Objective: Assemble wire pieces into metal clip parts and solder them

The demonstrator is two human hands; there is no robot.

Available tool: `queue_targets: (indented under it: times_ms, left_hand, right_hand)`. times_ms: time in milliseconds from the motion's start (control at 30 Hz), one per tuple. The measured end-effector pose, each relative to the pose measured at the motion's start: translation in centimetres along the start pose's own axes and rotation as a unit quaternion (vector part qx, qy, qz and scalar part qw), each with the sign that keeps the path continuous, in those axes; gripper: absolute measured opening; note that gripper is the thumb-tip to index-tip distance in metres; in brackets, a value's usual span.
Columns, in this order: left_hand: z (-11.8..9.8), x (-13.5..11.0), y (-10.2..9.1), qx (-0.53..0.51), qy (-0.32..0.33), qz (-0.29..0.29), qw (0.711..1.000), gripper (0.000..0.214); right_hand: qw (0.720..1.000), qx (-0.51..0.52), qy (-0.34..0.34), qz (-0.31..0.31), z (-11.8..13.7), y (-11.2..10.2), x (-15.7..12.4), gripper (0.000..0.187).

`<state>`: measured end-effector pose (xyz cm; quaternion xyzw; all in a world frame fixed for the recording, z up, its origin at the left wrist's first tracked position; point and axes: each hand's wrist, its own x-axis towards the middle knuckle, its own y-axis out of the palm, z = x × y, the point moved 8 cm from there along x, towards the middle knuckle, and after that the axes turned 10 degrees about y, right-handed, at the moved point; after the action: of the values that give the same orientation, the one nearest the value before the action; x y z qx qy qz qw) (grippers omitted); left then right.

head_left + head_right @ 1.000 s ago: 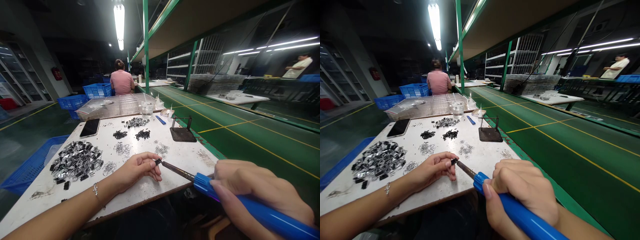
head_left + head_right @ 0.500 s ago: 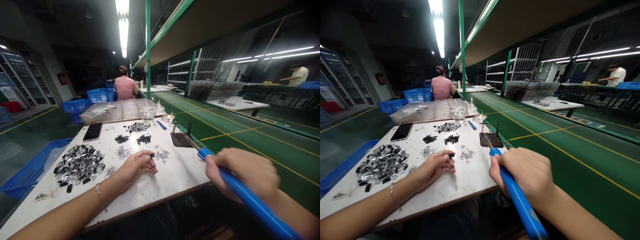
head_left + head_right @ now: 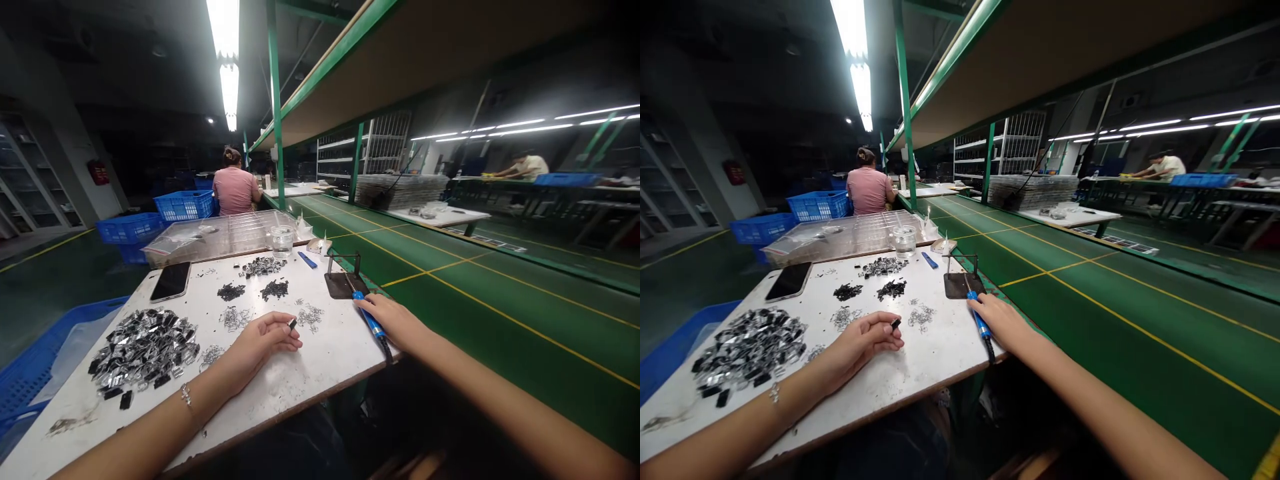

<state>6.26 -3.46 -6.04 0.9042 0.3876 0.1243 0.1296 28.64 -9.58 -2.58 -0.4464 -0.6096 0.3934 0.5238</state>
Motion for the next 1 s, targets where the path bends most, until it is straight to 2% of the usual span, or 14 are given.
queue_targets:
  times_ms: [100,200,300,367,400,467,500,567,700,800,900,1000]
  left_hand:
    - [-0.1,0.0,-0.1,0.042,0.01,0.014,0.999,0.033]
    - [-0.3,0.1,-0.3,0.086,0.033,0.027,0.995,0.034]
    - [-0.3,0.1,-0.1,0.115,0.042,0.045,0.991,0.034]
    - [-0.2,-0.1,0.3,0.127,0.033,0.063,0.989,0.033]
    - [-0.1,-0.2,0.6,0.13,0.028,0.074,0.988,0.033]
    - [-0.1,-0.4,1.2,0.127,0.021,0.098,0.987,0.032]
    - [-0.1,-0.5,1.6,0.125,0.021,0.109,0.986,0.03]
    - [-0.2,-0.7,2.1,0.119,0.022,0.124,0.985,0.026]
    - [0.1,-0.8,2.5,0.126,0.022,0.136,0.982,0.02]
    - [0.4,-0.8,2.5,0.144,0.026,0.134,0.98,0.017]
    - [0.4,-0.7,2.2,0.146,0.021,0.121,0.982,0.019]
    - [-0.8,-0.6,1.7,0.169,0.018,0.099,0.981,0.022]
  right_hand:
    - [1.0,0.009,0.011,0.009,0.4,-0.7,0.2,0.041]
    - [0.999,0.032,0.039,-0.011,1.5,-2.7,0.2,0.043]
    - [0.994,0.101,0.039,-0.018,4.4,-4.2,-0.2,0.034]
    - [0.98,0.196,0.034,0.015,6.8,-3.9,-0.4,0.033]
    - [0.94,0.33,0.05,0.063,7.8,-3.1,-0.4,0.035]
    - [0.832,0.532,0.077,0.138,9.9,-1.5,-0.4,0.038]
    - [0.778,0.601,0.091,0.159,10.6,-0.7,-0.3,0.037]
    - [0.71,0.673,0.106,0.176,11.6,0.3,-0.1,0.035]
    - [0.635,0.74,0.103,0.196,12.0,1.4,-0.1,0.032]
    - [0.596,0.768,0.096,0.215,11.8,2.0,-0.4,0.028]
    - [0.566,0.786,0.101,0.227,11.6,2.4,-0.6,0.024]
    - [0.558,0.788,0.108,0.237,11.5,2.6,-0.6,0.024]
